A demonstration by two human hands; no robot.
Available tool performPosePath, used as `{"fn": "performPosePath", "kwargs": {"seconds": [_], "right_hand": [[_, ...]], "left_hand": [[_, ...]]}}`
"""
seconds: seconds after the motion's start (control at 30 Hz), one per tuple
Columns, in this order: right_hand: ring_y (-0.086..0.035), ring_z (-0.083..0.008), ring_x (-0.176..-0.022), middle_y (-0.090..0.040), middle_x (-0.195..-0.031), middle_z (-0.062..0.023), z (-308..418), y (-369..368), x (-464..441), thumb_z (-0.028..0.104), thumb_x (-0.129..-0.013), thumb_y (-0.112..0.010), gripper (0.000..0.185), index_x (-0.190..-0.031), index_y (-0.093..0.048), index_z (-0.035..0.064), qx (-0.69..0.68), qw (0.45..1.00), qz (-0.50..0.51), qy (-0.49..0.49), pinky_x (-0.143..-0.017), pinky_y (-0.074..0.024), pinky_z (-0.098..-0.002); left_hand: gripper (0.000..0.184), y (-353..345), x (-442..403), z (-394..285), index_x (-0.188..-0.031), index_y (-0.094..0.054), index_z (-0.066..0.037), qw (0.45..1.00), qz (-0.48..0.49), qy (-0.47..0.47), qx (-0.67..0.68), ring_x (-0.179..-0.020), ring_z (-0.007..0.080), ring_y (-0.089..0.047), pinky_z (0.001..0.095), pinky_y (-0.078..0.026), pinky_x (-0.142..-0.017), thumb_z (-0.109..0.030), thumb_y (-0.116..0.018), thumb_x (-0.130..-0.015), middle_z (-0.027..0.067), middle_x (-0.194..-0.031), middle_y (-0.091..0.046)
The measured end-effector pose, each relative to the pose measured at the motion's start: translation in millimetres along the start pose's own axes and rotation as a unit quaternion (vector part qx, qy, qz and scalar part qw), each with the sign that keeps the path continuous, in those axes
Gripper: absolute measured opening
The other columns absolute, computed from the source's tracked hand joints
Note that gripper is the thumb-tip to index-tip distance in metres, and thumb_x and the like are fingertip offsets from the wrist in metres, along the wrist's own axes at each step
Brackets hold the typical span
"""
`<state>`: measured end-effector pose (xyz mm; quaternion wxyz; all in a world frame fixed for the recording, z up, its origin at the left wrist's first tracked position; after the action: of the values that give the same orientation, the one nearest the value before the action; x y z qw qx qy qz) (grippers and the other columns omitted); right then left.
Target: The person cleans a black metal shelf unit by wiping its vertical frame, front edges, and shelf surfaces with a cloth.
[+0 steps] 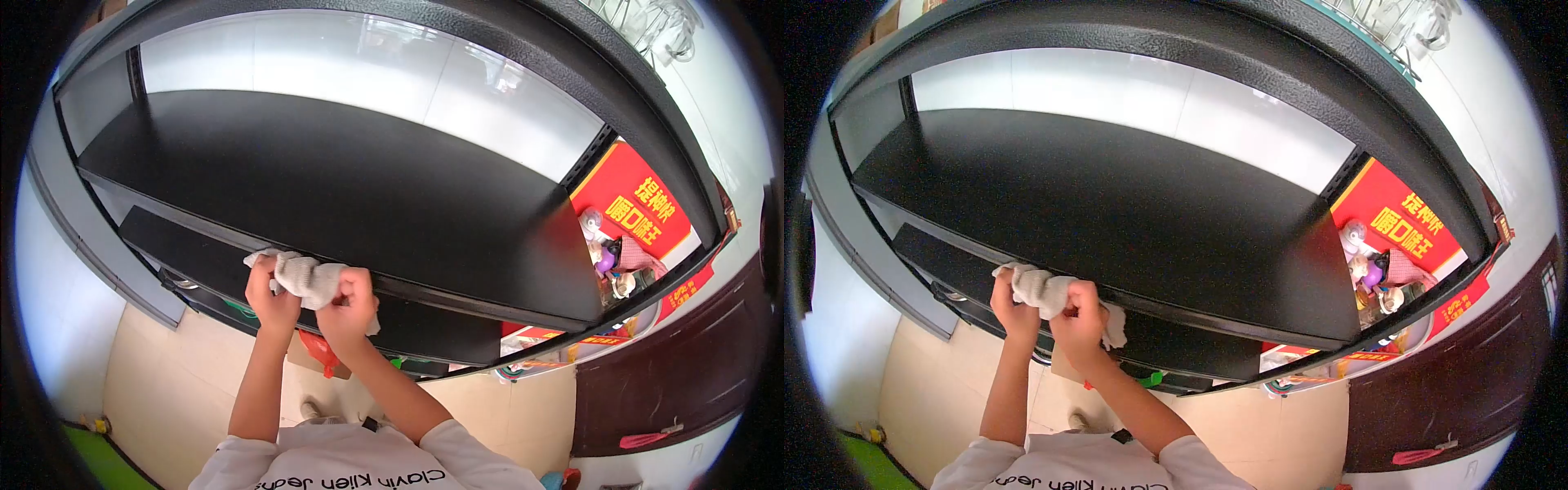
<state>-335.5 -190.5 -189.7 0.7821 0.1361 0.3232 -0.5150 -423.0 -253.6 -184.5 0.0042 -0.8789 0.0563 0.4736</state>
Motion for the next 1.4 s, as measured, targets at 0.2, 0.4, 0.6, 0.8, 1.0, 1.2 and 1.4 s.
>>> {"fn": "performPosePath", "kwargs": {"seconds": [0.2, 0.4, 0.6, 0.8, 1.0, 1.2, 1.4], "right_hand": [[-0.049, -0.0049, -0.048, -0.051, -0.058, -0.0006, 5, 9, -1, -0.005, -0.071, -0.071, 0.028, -0.088, -0.052, 0.0072, 0.005, 0.999, -0.007, 0.034, -0.047, -0.0384, -0.0208], [-0.044, -0.0018, -0.05, -0.051, -0.058, 0.001, 18, 72, -7, -0.013, -0.07, -0.063, 0.028, -0.088, -0.053, 0.005, 0.012, 0.995, -0.096, 0.016, -0.047, -0.0354, -0.0184], [-0.042, -0.0008, -0.051, -0.05, -0.06, 0.0032, 25, 161, -18, -0.017, -0.069, -0.059, 0.028, -0.088, -0.053, 0.0036, 0.013, 0.989, -0.146, 0.034, -0.047, -0.0318, -0.0158], [-0.042, 0.001, -0.055, -0.05, -0.062, 0.0052, 34, 256, -28, -0.005, -0.075, -0.072, 0.026, -0.088, -0.052, 0.0053, 0.037, 0.982, -0.185, 0.026, -0.049, -0.032, -0.0151], [-0.042, 0.0004, -0.058, -0.048, -0.067, 0.0056, 36, 335, -34, 0.001, -0.078, -0.074, 0.029, -0.091, -0.049, 0.0068, 0.032, 0.971, -0.233, 0.04, -0.053, -0.0327, -0.0148], [-0.045, -0.0005, -0.06, -0.049, -0.069, 0.0049, 39, 395, -37, -0.001, -0.077, -0.074, 0.031, -0.091, -0.047, 0.007, 0.065, 0.956, -0.28, 0.05, -0.056, -0.035, -0.0147], [-0.047, -0.0027, -0.064, -0.049, -0.072, 0.0041, 38, 400, -37, -0.001, -0.076, -0.073, 0.032, -0.093, -0.046, 0.007, 0.098, 0.942, -0.318, 0.046, -0.059, -0.0401, -0.0174]], "left_hand": [[0.037, -2, 21, 4, -0.101, -0.056, -0.003, 0.993, 0.01, 0.107, 0.055, -0.093, 0.0161, -0.06, 0.0287, -0.048, -0.082, -0.001, -0.077, -0.071, 0.0078, -0.104, -0.062], [0.036, -43, 43, -50, -0.094, -0.049, -0.004, 0.992, 0.02, 0.085, 0.087, -0.09, 0.0172, -0.061, 0.0298, -0.049, -0.081, -0.003, -0.077, -0.072, 0.0103, -0.097, -0.063], [0.037, -94, 85, -107, -0.095, -0.046, -0.005, 0.977, 0.087, 0.104, 0.162, -0.092, 0.0174, -0.057, 0.0315, -0.045, -0.085, 0.005, -0.072, -0.071, 0.0095, -0.099, -0.058], [0.036, -150, 122, -169, -0.094, -0.049, -0.004, 0.986, 0.089, 0.018, 0.137, -0.078, 0.0171, -0.057, 0.0283, -0.047, -0.068, 0.0, -0.076, -0.071, 0.0087, -0.089, -0.057], [0.03, -196, 139, -242, -0.088, -0.047, -0.008, 0.984, 0.1, -0.038, 0.145, -0.053, 0.0222, -0.053, 0.0294, -0.042, -0.047, 0.003, -0.07, -0.072, 0.0075, -0.068, -0.053], [0.031, -235, 171, -278, -0.087, -0.048, -0.009, 0.973, 0.127, -0.027, 0.188, -0.05, 0.0207, -0.049, 0.0304, -0.038, -0.044, 0.004, -0.07, -0.068, 0.0053, -0.064, -0.049], [0.028, -242, 173, -291, -0.08, -0.05, -0.009, 0.976, 0.138, -0.035, 0.167, -0.051, 0.024, -0.05, 0.0321, -0.039, -0.045, 0.001, -0.071, -0.065, 0.0064, -0.065, -0.05]]}}
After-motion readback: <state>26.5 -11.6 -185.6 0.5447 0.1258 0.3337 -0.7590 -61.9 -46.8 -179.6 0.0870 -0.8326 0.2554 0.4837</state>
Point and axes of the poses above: each hand's wrist, its own x-axis away from the middle knuckle, its own y-axis out of the back of the hand, z = x × y, the point moved 1 cm from there along -x, towards the middle knuckle
